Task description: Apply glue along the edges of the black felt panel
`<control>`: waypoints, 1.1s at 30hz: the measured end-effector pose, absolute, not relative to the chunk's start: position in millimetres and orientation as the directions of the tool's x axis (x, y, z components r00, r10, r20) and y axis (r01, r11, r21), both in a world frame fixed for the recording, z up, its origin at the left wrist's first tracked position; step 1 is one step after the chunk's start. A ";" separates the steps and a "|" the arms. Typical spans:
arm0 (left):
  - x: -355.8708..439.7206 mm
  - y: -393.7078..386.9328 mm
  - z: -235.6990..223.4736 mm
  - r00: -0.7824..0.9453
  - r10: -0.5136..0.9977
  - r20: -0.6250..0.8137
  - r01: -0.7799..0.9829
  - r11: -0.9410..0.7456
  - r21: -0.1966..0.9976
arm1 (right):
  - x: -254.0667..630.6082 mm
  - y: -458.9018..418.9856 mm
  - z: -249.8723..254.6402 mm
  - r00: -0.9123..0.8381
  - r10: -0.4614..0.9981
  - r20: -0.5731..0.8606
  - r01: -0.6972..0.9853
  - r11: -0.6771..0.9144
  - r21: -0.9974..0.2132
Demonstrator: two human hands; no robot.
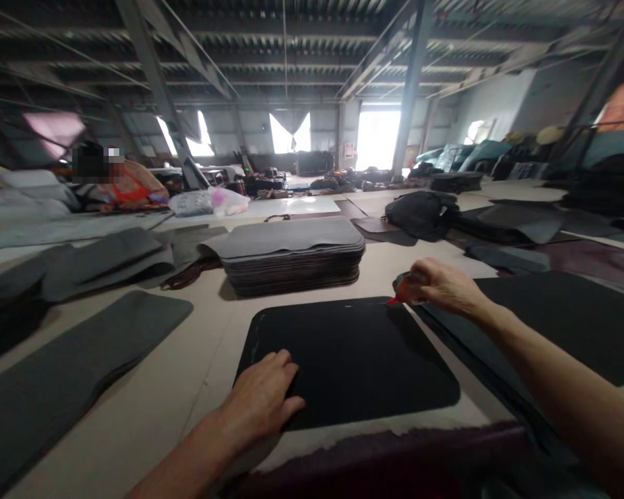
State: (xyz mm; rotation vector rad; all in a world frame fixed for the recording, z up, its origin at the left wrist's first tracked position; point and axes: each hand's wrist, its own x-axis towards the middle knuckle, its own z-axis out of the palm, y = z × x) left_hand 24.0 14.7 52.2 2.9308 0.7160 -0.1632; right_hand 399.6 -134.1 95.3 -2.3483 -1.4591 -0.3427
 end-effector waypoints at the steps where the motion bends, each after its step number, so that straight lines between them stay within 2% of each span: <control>1: 25.5 16.7 54.1 0.884 0.444 -0.146 0.458 -0.885 0.084 | 392.6 -131.5 96.1 0.428 0.813 0.394 0.904 -0.379 -0.199; 5: 33.2 17.9 60.5 0.896 0.410 -0.169 0.425 -0.902 0.069 | 359.3 -106.7 98.4 0.350 0.820 0.453 0.925 -0.226 -0.306; 8: 38.3 20.2 63.6 0.891 0.408 -0.199 0.426 -0.903 0.059 | 339.2 -77.7 94.7 0.251 0.849 0.465 0.941 -0.101 -0.324; 16: 44.2 25.7 60.3 0.888 0.407 -0.214 0.418 -0.908 0.009 | 311.8 -7.0 71.6 0.193 0.864 0.465 0.926 -0.004 -0.378; 25: 48.2 22.8 64.7 0.875 0.412 -0.253 0.420 -0.907 -0.025 | 269.4 47.1 75.3 0.052 0.892 0.448 0.947 0.099 -0.306; 33: 48.1 23.2 63.0 0.872 0.410 -0.267 0.413 -0.909 -0.046 | 258.9 52.6 94.2 -0.059 0.916 0.398 0.970 0.147 -0.194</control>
